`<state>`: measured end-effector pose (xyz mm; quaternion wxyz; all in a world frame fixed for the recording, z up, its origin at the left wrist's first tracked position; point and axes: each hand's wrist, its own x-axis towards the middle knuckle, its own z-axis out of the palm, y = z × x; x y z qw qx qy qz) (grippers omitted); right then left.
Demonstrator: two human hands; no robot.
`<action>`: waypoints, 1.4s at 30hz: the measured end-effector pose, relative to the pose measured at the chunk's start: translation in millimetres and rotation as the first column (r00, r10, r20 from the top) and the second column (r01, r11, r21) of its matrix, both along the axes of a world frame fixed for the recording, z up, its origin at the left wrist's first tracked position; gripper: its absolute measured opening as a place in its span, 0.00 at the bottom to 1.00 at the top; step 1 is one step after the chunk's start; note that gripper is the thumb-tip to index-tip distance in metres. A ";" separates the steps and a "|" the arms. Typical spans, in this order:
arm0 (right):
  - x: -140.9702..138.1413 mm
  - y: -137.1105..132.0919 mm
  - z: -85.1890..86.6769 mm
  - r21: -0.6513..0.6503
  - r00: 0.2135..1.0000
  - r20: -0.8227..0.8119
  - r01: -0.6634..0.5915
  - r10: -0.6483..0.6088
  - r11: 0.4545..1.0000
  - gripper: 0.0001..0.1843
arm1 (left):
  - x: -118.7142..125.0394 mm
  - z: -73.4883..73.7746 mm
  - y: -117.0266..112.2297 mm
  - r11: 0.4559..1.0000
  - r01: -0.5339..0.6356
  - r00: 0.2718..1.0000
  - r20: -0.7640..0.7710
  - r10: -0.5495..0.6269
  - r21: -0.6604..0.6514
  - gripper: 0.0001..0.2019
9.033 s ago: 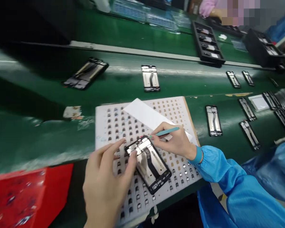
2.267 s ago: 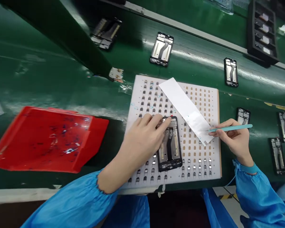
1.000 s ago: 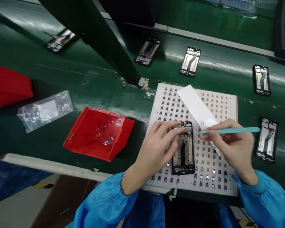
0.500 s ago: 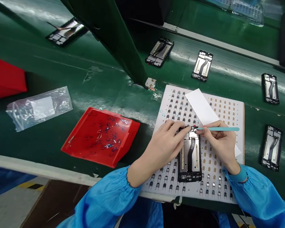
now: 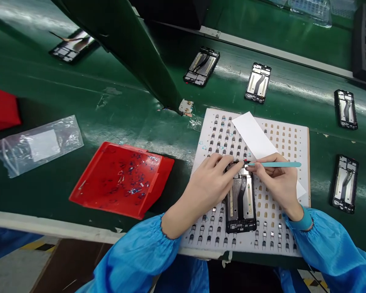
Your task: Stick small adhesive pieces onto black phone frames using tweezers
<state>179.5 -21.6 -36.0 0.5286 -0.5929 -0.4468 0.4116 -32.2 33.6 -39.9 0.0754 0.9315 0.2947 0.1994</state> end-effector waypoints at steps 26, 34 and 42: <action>2.3 -10.2 -2.6 0.078 0.957 0.287 -0.057 0.032 0.995 0.03 | 0.6 -2.8 0.8 0.999 -0.002 1.000 0.016 0.003 -0.038 0.19; -0.3 -10.3 0.7 0.111 0.965 0.262 -0.020 -0.010 0.994 0.02 | 0.9 -3.7 1.2 0.999 -0.006 1.000 0.018 0.007 -0.041 0.19; 2.1 -9.4 -0.7 0.100 0.920 0.388 -0.096 0.050 0.990 0.02 | 0.7 -3.0 0.6 0.999 -0.009 1.000 0.024 0.010 -0.051 0.18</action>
